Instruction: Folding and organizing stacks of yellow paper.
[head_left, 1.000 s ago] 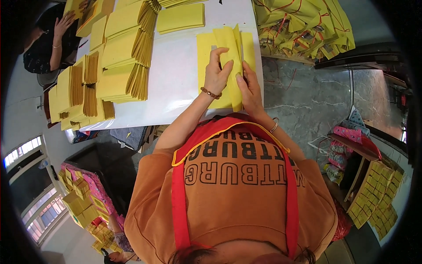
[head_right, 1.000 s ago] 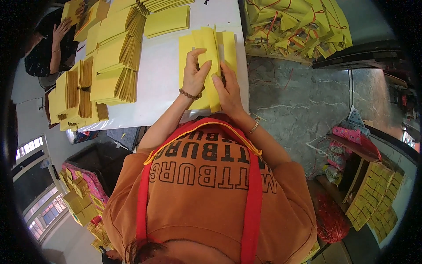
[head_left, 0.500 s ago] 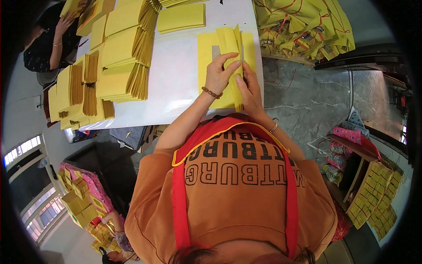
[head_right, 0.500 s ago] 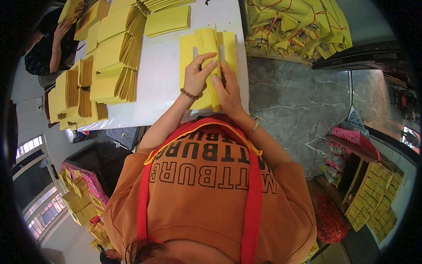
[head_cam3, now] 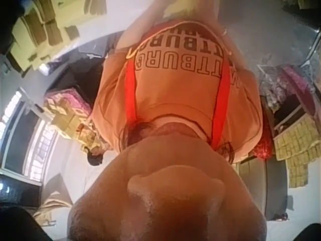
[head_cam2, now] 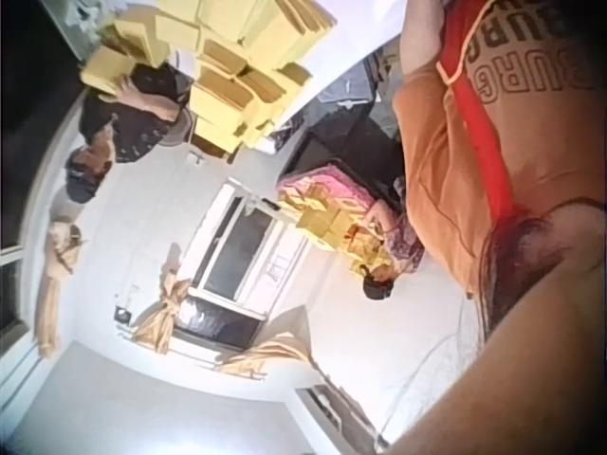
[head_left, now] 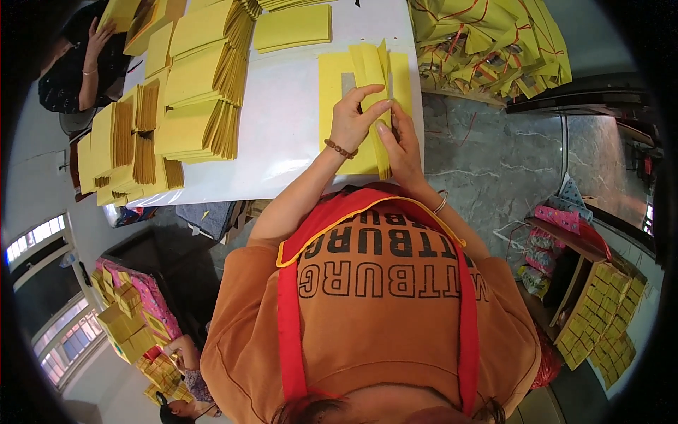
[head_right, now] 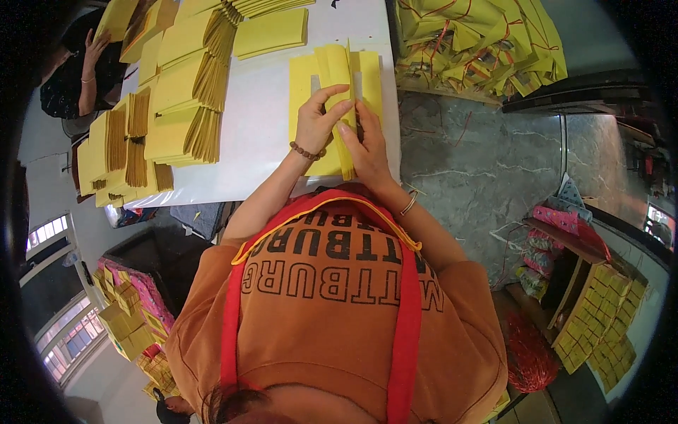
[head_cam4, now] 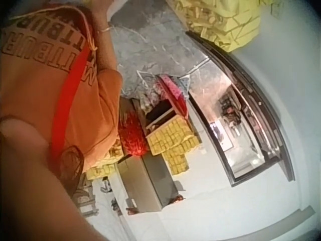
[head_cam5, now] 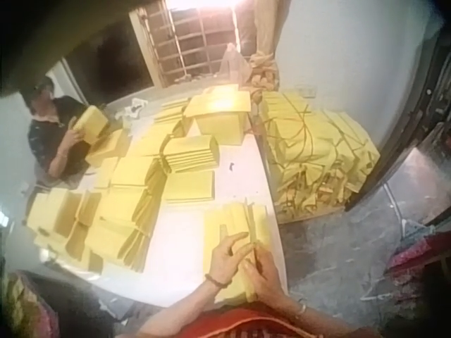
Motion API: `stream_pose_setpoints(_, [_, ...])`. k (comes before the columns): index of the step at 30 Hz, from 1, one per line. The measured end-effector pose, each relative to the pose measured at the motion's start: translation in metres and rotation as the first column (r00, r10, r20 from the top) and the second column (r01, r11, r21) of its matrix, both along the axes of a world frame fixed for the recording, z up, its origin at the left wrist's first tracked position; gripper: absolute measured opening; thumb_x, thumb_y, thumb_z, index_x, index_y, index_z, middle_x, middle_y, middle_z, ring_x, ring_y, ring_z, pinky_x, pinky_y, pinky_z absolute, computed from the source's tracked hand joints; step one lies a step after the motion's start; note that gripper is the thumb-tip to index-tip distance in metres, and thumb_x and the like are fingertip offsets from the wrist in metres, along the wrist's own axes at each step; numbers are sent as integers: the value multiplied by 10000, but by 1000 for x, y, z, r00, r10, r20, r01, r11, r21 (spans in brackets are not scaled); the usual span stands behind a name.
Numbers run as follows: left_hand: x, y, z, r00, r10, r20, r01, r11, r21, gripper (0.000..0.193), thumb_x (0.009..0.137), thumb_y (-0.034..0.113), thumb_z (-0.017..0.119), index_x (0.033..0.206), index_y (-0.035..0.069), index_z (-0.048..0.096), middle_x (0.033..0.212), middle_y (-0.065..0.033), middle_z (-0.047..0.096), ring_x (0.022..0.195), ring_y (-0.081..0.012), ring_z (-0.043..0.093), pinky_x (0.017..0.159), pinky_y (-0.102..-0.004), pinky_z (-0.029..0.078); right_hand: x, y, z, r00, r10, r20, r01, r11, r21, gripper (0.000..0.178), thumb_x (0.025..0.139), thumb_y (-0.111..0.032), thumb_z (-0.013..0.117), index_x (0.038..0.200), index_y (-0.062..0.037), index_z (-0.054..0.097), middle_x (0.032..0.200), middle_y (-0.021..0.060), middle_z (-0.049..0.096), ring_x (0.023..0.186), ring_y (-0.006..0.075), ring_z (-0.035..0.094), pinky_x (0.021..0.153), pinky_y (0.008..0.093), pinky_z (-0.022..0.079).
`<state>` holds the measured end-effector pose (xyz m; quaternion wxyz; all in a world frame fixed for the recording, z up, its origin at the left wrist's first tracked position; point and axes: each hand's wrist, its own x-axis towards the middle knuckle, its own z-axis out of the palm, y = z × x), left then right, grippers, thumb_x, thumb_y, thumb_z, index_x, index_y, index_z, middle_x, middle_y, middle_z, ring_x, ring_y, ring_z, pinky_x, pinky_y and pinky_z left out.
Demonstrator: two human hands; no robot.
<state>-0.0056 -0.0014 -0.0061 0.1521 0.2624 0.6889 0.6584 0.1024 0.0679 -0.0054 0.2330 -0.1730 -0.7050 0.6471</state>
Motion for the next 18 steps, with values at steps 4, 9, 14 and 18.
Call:
stream_pose_setpoints(4, [0, -1, 1, 1000, -3, 14, 3, 1000, -4, 314, 765, 230, 702, 1006, 39, 642, 794, -53, 585, 644, -99, 480, 559, -234, 389, 0, 0, 0, 1000, 3, -7, -4, 999, -35, 473, 879, -161, 508, 1296, 15, 374, 1244, 171, 431, 1155, 248, 431, 974, 324, 332])
stream_pose_setpoints(9, [0, -1, 2, 1000, -3, 19, 3, 1000, 3, 298, 777, 225, 688, 1007, 42, 642, 776, -41, 568, 613, -90, 457, 536, -229, 370, 1, 2, 2, 1000, 22, 1, -22, 999, -27, 457, 901, -168, 461, 1306, 20, 359, 1272, 176, 413, 1184, 256, 406, 997, 324, 302])
stream_pose_setpoints(14, [-2, -4, 1, 1000, -3, 6, 4, 995, -100, 219, 799, 187, 650, 960, 38, 638, 772, -39, 558, 574, -74, 423, 510, -234, 357, 1, 1, 5, 1000, -1, -12, -1, 988, -157, 497, 899, -223, 463, 1308, 35, 345, 1298, 196, 379, 1218, 281, 366, 1013, 337, 279])
stream_pose_setpoints(18, [0, -6, 8, 995, 9, 100, 4, 992, -124, 167, 809, 163, 627, 916, 35, 616, 703, -20, 540, 523, -59, 409, 475, -231, 351, 3, 7, 13, 996, -87, 16, 86, 995, 56, 536, 888, -231, 487, 1320, 41, 321, 1321, 206, 341, 1225, 306, 353, 1012, 348, 284])
